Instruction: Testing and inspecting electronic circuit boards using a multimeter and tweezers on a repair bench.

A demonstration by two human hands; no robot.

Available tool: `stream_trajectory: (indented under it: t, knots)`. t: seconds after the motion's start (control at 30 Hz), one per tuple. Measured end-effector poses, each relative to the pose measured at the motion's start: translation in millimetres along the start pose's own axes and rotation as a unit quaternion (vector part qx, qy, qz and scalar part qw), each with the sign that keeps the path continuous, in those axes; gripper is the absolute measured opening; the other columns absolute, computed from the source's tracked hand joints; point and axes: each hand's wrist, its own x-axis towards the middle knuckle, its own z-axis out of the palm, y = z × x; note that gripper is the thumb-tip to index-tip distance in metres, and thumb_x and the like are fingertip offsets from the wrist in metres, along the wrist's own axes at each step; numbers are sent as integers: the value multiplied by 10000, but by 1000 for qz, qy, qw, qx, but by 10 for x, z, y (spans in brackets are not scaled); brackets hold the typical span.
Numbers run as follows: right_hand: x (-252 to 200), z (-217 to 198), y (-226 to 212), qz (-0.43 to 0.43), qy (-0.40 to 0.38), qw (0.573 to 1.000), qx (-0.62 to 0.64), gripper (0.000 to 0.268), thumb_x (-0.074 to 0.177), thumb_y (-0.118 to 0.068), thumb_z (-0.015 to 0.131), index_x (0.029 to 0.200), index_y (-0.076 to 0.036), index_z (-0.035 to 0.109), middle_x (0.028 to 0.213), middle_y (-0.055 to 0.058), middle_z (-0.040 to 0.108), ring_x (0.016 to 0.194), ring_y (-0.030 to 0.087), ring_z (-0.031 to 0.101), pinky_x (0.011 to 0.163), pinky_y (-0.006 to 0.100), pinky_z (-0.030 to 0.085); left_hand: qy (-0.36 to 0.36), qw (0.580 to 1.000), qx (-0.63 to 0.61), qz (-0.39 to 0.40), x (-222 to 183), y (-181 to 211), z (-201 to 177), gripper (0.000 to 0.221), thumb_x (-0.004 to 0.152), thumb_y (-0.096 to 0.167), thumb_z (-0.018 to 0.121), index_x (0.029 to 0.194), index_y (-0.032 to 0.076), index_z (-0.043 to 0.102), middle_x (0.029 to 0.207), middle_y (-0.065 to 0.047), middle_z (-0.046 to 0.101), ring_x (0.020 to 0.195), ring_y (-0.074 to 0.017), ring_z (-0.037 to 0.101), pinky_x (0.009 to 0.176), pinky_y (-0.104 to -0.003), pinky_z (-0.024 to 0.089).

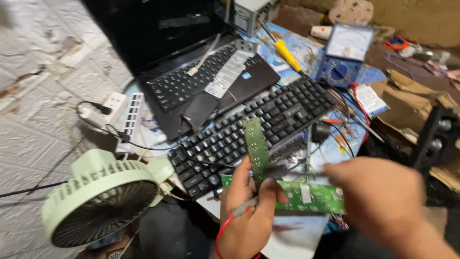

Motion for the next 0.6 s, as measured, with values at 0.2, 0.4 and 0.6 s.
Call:
stream_trajectory:
  t: [0.2, 0.4, 0.6]
  knots:
    - [125, 150, 319, -206, 397, 873, 195, 340, 1028, 0, 589, 1251, -206, 743, 923, 41, 760, 790, 370, 714, 669, 484, 517, -4, 997, 16, 80, 2, -104, -18, 534, 1026, 225, 630, 1553, 160, 676, 720, 5, 838, 668, -101, 790, 689, -287, 641]
    - [238, 288, 257, -210, 433, 863, 151, 439, 915, 5, 639, 1213, -276, 798, 1090, 20, 853, 915, 312, 808, 752, 480, 616, -7, 995, 15, 103, -2, -60, -113, 524, 1022, 209, 625, 1531, 89, 656, 719, -13, 851, 716, -115, 807, 794, -306, 664]
    - [110, 20, 15, -291, 408, 837, 221, 391, 998, -46, 536, 1274, -206, 763, 1075, 20, 820, 799, 317, 723, 722, 476, 563, 1, 995, -22, 92, -3, -130, -75, 458, 999, 115, 638, 1454, 86, 691, 710, -69, 841, 635, -150, 814, 620, -297, 644]
